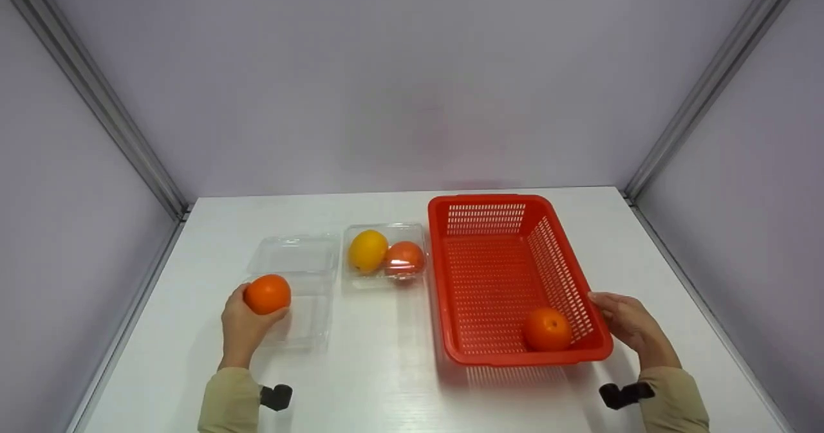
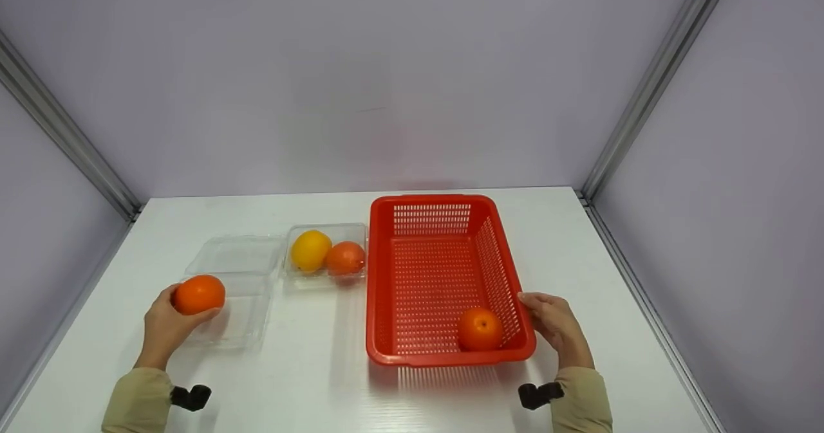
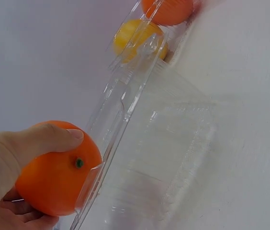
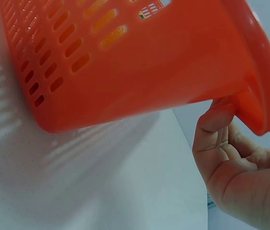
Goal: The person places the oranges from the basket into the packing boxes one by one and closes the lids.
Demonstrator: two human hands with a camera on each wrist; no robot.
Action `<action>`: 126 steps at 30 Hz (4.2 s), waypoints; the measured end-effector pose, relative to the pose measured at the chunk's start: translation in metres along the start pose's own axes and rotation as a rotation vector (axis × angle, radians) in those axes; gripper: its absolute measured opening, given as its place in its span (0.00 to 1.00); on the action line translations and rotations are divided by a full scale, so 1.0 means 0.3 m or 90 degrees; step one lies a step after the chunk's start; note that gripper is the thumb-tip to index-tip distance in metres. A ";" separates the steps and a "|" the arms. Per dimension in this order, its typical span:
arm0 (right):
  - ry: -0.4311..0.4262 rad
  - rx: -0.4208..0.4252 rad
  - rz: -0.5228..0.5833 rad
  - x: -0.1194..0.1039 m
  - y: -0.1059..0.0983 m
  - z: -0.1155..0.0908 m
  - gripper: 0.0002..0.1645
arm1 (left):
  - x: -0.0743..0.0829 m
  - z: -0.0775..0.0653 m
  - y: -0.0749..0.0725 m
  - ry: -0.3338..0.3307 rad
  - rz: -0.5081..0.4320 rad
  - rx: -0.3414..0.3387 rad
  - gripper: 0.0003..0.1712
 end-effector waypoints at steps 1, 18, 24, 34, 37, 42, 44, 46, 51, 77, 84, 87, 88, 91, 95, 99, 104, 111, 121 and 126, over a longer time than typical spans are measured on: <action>0.000 0.001 -0.001 0.000 0.000 0.000 0.15 | -0.002 0.001 0.000 -0.002 -0.002 -0.001 0.48; 0.007 -0.002 -0.012 0.004 0.000 0.005 0.21 | -0.021 0.010 0.018 -0.010 0.003 0.010 0.48; 0.002 -0.003 -0.009 0.003 -0.002 0.001 0.19 | -0.007 0.000 0.036 0.011 0.023 0.051 0.46; 0.000 0.008 -0.011 -0.001 0.000 -0.002 0.19 | 0.005 0.003 0.073 0.019 0.059 0.104 0.44; 0.003 0.008 -0.004 0.000 0.001 -0.002 0.16 | 0.003 0.004 0.079 0.011 0.058 0.100 0.44; 0.005 0.005 0.006 -0.001 0.003 -0.001 0.12 | -0.001 0.010 0.082 0.014 0.064 0.108 0.44; 0.004 0.001 0.006 -0.002 0.003 -0.002 0.11 | -0.001 0.012 0.083 0.019 0.070 0.117 0.44; 0.004 -0.001 0.009 -0.002 0.003 -0.003 0.10 | 0.001 0.011 0.083 0.025 0.074 0.127 0.44; 0.002 -0.002 0.006 0.001 0.002 -0.001 0.11 | 0.011 0.006 0.080 0.039 0.092 0.150 0.45; 0.000 0.002 0.007 0.002 -0.001 -0.002 0.12 | 0.073 -0.020 0.044 0.086 0.080 0.200 0.35; -0.007 -0.003 0.010 0.003 0.000 0.000 0.12 | 0.096 -0.033 0.048 0.159 0.084 0.254 0.27; -0.010 -0.002 0.015 0.002 -0.001 0.001 0.11 | 0.114 -0.037 0.055 0.177 0.086 0.255 0.26; -0.011 -0.002 0.016 0.002 -0.002 0.002 0.11 | 0.120 -0.037 0.059 0.177 0.087 0.249 0.26; -0.009 -0.001 0.016 0.002 -0.002 0.002 0.10 | 0.135 -0.035 0.066 0.176 0.090 0.240 0.26; -0.005 -0.001 0.016 0.004 -0.002 0.001 0.10 | 0.147 -0.030 0.077 0.186 0.108 0.244 0.25; -0.005 -0.002 0.013 0.004 0.000 0.001 0.11 | 0.154 -0.032 0.089 0.188 0.116 0.236 0.26; -0.007 -0.005 0.019 0.005 0.000 0.000 0.10 | 0.157 -0.034 0.108 0.167 0.112 0.204 0.27; -0.004 -0.003 0.028 0.006 0.000 0.001 0.09 | 0.170 -0.036 0.131 0.156 0.133 0.169 0.27; -0.004 0.000 0.025 0.005 0.000 0.000 0.10 | 0.183 -0.038 0.164 0.137 0.127 0.130 0.25; -0.001 0.004 0.026 0.005 0.001 0.002 0.09 | 0.189 -0.036 0.179 0.122 0.132 0.105 0.25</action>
Point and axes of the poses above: each hand's wrist, its own z-axis towards the middle knuckle, its own y-axis out of the palm, x = y × z, the point moved 5 cm from there along z, towards the middle knuckle, and after that the axes turned 6 degrees about -x, right-handed, at the moved point
